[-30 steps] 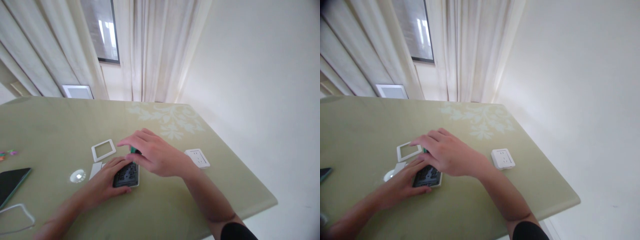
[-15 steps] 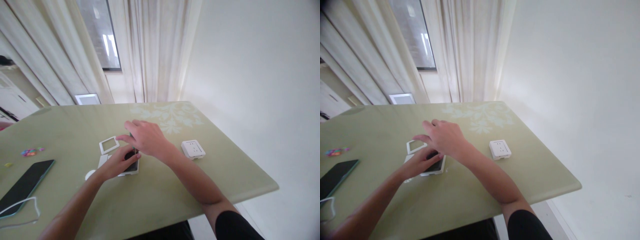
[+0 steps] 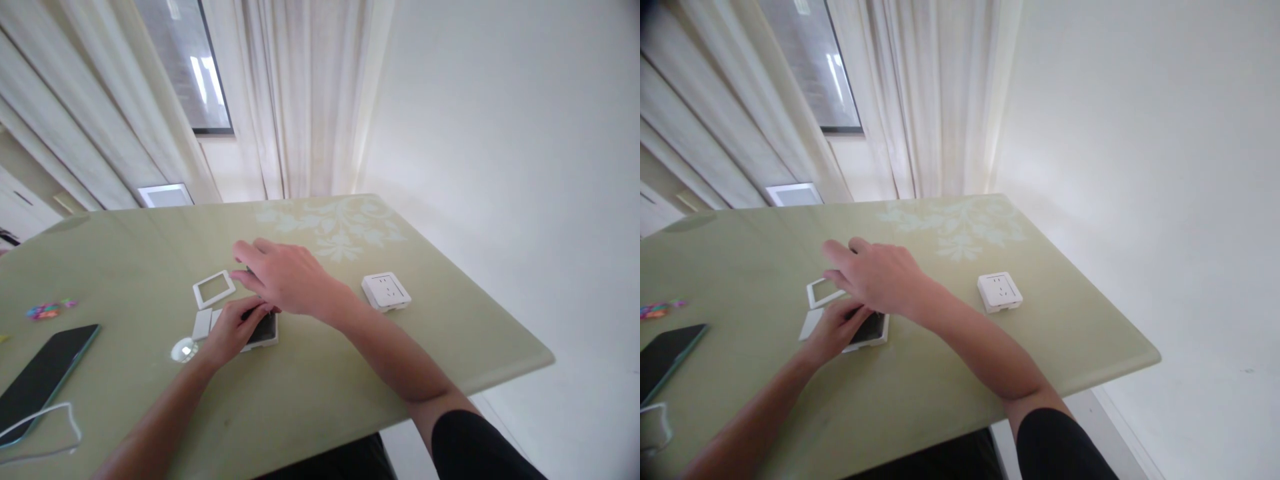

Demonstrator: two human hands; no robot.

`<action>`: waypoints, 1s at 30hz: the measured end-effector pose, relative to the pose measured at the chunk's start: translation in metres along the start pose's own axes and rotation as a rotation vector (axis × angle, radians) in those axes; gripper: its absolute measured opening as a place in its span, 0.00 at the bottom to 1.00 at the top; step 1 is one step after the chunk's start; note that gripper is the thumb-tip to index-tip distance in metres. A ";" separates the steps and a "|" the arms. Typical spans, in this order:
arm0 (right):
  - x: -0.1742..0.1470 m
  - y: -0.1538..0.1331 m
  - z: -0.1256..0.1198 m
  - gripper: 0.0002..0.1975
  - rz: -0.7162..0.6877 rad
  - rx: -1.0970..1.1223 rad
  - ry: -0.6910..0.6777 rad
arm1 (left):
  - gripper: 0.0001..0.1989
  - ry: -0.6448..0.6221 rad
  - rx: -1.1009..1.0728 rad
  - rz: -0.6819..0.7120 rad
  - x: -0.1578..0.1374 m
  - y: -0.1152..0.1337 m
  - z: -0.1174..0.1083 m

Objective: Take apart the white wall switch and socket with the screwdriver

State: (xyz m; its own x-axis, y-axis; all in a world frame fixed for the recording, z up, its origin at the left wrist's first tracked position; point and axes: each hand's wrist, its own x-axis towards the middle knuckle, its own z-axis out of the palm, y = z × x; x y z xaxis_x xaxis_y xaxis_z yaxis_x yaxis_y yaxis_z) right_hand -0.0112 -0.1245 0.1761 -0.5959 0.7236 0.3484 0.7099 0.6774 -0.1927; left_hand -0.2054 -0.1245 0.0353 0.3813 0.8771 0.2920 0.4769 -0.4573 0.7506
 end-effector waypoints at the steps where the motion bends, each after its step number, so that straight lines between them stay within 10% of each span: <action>1: -0.001 0.001 -0.001 0.12 -0.057 0.048 -0.013 | 0.17 0.008 -0.009 -0.005 0.000 -0.001 0.001; 16: 0.003 0.016 0.009 0.18 -0.157 0.376 0.004 | 0.12 0.137 -0.121 -0.105 0.006 -0.004 0.005; 30: 0.006 0.012 0.017 0.09 -0.070 0.227 0.076 | 0.11 0.141 -0.140 -0.158 0.002 -0.008 0.001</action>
State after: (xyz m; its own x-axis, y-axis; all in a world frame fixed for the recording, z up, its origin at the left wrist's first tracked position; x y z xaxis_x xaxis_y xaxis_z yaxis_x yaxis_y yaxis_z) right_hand -0.0127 -0.1093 0.1601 -0.6045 0.6675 0.4348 0.5602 0.7443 -0.3637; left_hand -0.2077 -0.1193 0.0293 0.1920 0.9524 0.2369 0.4041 -0.2967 0.8653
